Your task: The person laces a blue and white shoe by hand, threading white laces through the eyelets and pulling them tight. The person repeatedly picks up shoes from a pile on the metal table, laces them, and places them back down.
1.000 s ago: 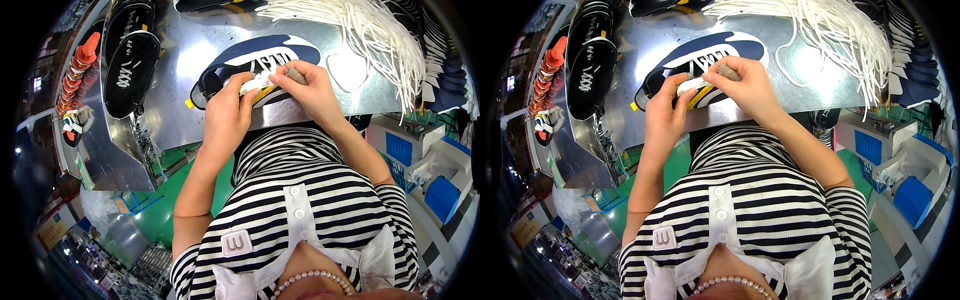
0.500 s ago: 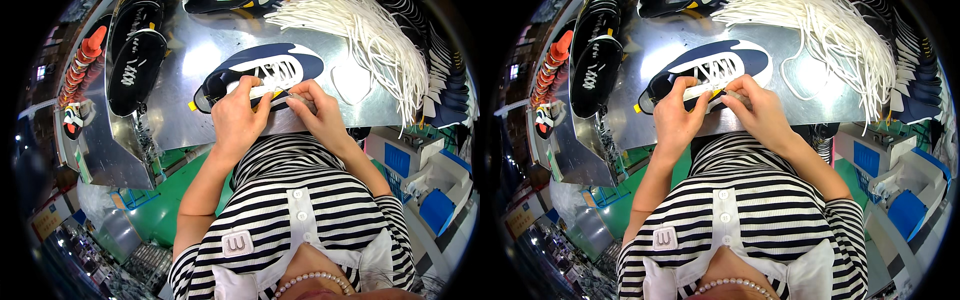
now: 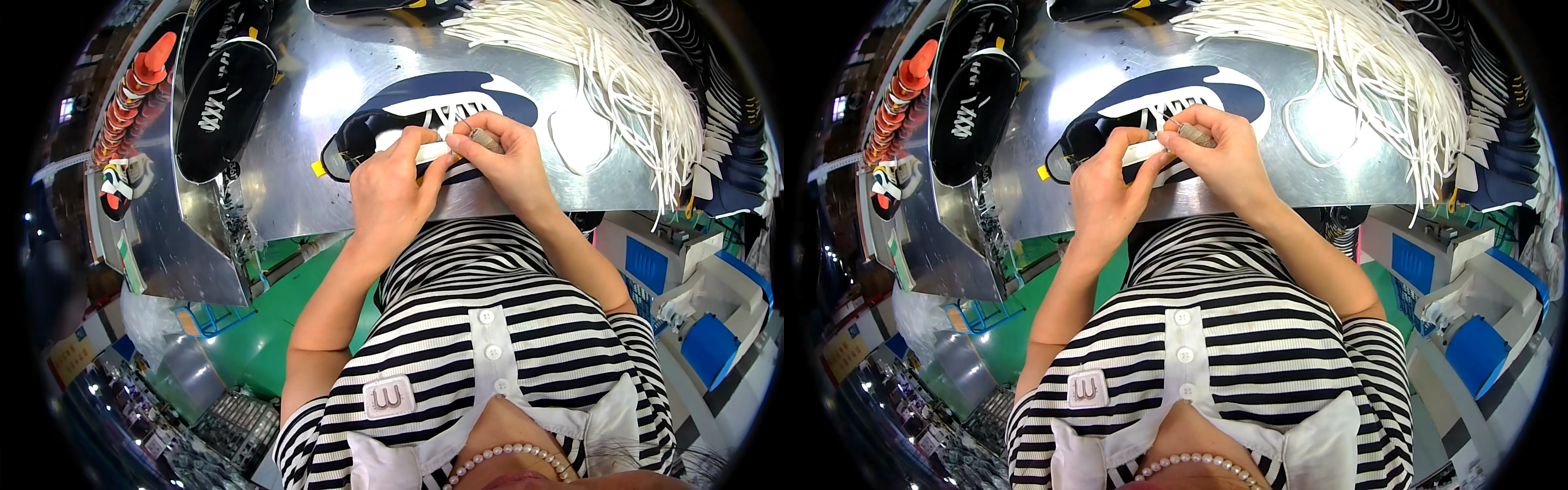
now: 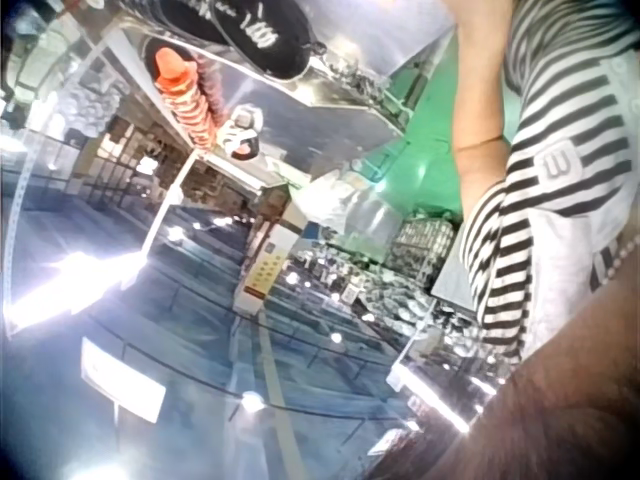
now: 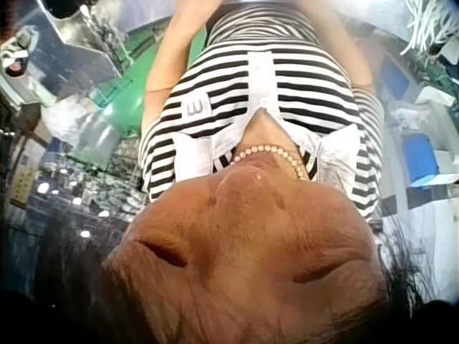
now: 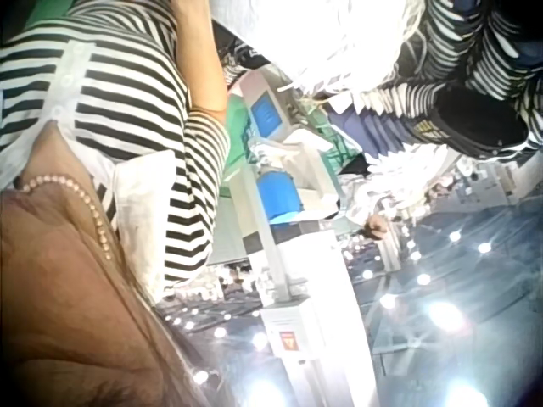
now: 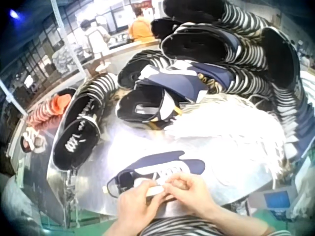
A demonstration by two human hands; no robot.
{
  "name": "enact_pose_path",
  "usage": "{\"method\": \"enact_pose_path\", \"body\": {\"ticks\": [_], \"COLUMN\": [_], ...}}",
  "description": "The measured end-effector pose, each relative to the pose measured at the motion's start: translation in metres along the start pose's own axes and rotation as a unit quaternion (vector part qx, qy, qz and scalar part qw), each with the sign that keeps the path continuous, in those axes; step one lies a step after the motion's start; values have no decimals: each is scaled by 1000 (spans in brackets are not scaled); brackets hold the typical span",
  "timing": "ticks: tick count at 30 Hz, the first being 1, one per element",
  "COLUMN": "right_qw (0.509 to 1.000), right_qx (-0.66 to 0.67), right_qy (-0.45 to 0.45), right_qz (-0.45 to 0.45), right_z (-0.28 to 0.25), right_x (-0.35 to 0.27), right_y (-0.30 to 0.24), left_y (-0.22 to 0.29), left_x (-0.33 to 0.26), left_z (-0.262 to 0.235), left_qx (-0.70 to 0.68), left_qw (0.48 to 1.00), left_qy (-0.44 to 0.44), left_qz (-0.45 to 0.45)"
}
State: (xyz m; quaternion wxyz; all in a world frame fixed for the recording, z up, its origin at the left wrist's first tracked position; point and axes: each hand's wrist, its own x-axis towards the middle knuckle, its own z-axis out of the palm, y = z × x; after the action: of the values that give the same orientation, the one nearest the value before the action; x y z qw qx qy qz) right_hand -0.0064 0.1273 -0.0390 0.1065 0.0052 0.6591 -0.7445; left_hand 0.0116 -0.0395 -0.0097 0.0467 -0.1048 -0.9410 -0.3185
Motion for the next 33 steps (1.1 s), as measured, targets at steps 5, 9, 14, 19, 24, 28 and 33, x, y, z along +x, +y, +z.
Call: {"method": "enact_pose_path", "body": {"ticks": [5, 9, 14, 19, 24, 28, 33], "right_qw": [993, 983, 975, 978, 963, 958, 961], "right_qx": [-99, -176, -218, -201, -259, -276, -264], "right_qy": [2, -40, -41, -50, -69, -80, -80], "right_qz": [-72, -16, -31, -8, -20, -26, 20], "right_z": [-5, -17, -16, -14, -9, -20, -26], "right_x": [-13, -35, -32, -23, -11, -23, -32], "right_y": [-1, -14, -10, -10, -16, -24, -28], "left_y": [0, 4, -2, -10, -4, -6, -3], "left_x": [1, 2, 2, -4, -6, -3, -1], "left_z": [3, 1, 7, 13, 18, 16, 13], "left_qx": [-10, 0, -20, 5, -2, -16, -25], "left_qw": [1000, 1000, 999, 991, 989, 993, 994], "left_qy": [18, 8, 22, 40, 59, 76, 63], "left_qz": [0, -18, 32, 130, 135, 89, 83]}}
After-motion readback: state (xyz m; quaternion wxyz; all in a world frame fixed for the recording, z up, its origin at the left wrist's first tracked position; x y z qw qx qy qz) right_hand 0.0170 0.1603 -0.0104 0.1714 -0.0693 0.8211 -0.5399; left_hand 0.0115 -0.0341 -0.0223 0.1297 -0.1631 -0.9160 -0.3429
